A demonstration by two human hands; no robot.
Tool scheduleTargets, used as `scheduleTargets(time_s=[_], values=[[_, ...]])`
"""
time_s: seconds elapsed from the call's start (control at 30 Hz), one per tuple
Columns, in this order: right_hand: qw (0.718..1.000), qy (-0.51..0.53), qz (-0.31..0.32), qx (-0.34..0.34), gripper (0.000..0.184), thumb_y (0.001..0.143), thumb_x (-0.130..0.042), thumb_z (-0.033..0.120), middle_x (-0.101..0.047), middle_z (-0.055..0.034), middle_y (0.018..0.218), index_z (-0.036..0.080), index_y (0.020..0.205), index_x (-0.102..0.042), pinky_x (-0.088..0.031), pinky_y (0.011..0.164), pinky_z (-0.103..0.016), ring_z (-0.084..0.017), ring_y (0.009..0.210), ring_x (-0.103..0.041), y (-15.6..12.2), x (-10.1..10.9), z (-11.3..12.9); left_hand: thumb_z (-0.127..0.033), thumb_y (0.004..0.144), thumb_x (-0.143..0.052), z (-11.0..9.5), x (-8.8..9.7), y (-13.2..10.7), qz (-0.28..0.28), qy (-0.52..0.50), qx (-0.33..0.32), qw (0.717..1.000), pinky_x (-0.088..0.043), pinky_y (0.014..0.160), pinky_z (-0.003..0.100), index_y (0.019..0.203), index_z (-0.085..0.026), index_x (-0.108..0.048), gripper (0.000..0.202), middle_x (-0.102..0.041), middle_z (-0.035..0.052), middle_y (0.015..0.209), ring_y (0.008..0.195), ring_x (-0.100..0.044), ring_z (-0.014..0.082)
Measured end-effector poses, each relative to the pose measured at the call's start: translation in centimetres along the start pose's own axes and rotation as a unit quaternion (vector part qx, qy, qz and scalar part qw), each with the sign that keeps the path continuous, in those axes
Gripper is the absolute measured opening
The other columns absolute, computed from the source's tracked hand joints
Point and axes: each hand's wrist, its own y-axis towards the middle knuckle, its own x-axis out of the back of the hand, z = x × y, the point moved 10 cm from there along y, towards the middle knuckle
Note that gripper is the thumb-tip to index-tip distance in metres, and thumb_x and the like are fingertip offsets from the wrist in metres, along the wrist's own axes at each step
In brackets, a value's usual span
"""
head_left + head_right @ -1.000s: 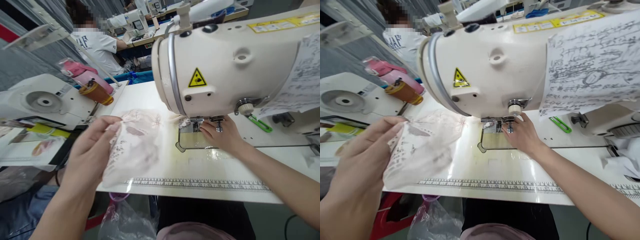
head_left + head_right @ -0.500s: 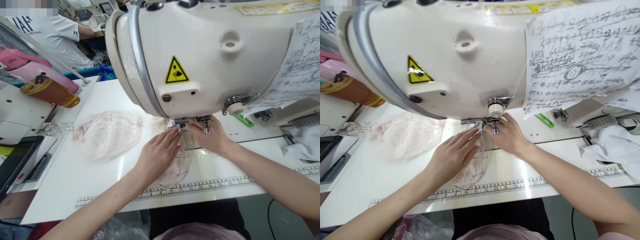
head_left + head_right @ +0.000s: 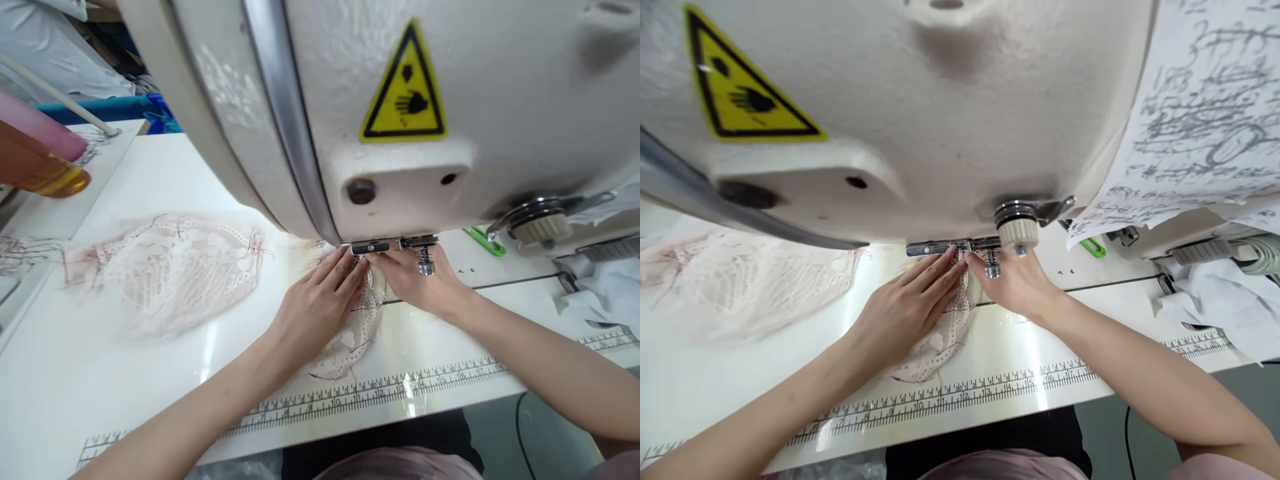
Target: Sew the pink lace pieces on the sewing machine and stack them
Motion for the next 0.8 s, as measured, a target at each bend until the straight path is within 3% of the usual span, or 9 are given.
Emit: scheduleTargets(time_s=[0.13,0.27,0.5,0.63,0.8], values=[[0.998,0.003,-0.054,-0.041,0.025,0.093,-0.045,0.030,-0.063,-0.0033,0.071,0.029,0.106,-0.066,-0.033,0.057,-0.032,-0.018,0.062,-0.052,-0.3,-0.3,-0.6,-0.027,0.099,-0.039,0.7,-0.1,0.1,0.001,-0.005,0.004,1.000,-0.047,0.105,0.047,0.136,-0.010,-0.049,0.042,-0.056,0.0149,0.134,0.128,-0.049,0.0297],[0.989,0.019,-0.108,-0.098,0.027,0.095,-0.042,0.032,-0.064,-0.0048,0.071,0.026,0.103,-0.066,-0.039,0.059,-0.033,-0.020,0.063,-0.053,-0.6,-0.2,-1.6,-0.027,0.098,-0.041,1.3,-0.1,0.2,0.005,-0.030,0.011,0.999,-0.045,0.107,0.046,0.135,-0.014,-0.050,0.041,-0.058,0.0126,0.132,0.129,-0.049,0.0286],[0.992,0.106,-0.016,-0.060,0.033,0.096,-0.036,0.015,-0.070,-0.0001,0.083,0.029,0.101,-0.065,-0.044,0.055,-0.030,-0.016,0.066,-0.059,1.2,1.4,-0.5,-0.026,0.098,-0.040,1.0,-0.1,-0.1,0.007,-0.036,-0.001,0.999,-0.046,0.106,0.047,0.134,-0.015,-0.052,0.040,-0.058,0.0131,0.133,0.129,-0.049,0.0288],[0.993,0.109,-0.031,-0.034,0.025,0.095,-0.043,0.021,-0.070,-0.0026,0.088,0.026,0.101,-0.066,-0.048,0.065,-0.030,-0.016,0.075,-0.060,1.2,1.5,0.0,-0.026,0.099,-0.039,0.8,0.0,-0.1,-0.002,0.000,-0.012,1.000,-0.048,0.104,0.045,0.132,-0.011,-0.053,0.039,-0.058,0.0146,0.132,0.128,-0.049,0.0296],[0.994,0.096,-0.036,-0.042,0.024,0.094,-0.045,0.027,-0.069,-0.0026,0.085,0.027,0.106,-0.066,-0.046,0.068,-0.031,-0.016,0.072,-0.060,0.6,-0.3,-0.4,-0.027,0.100,-0.037,0.7,0.0,-0.1,-0.004,0.016,-0.010,1.000,-0.049,0.103,0.044,0.133,-0.013,-0.053,0.040,-0.059,0.0135,0.131,0.128,-0.050,0.0289]])
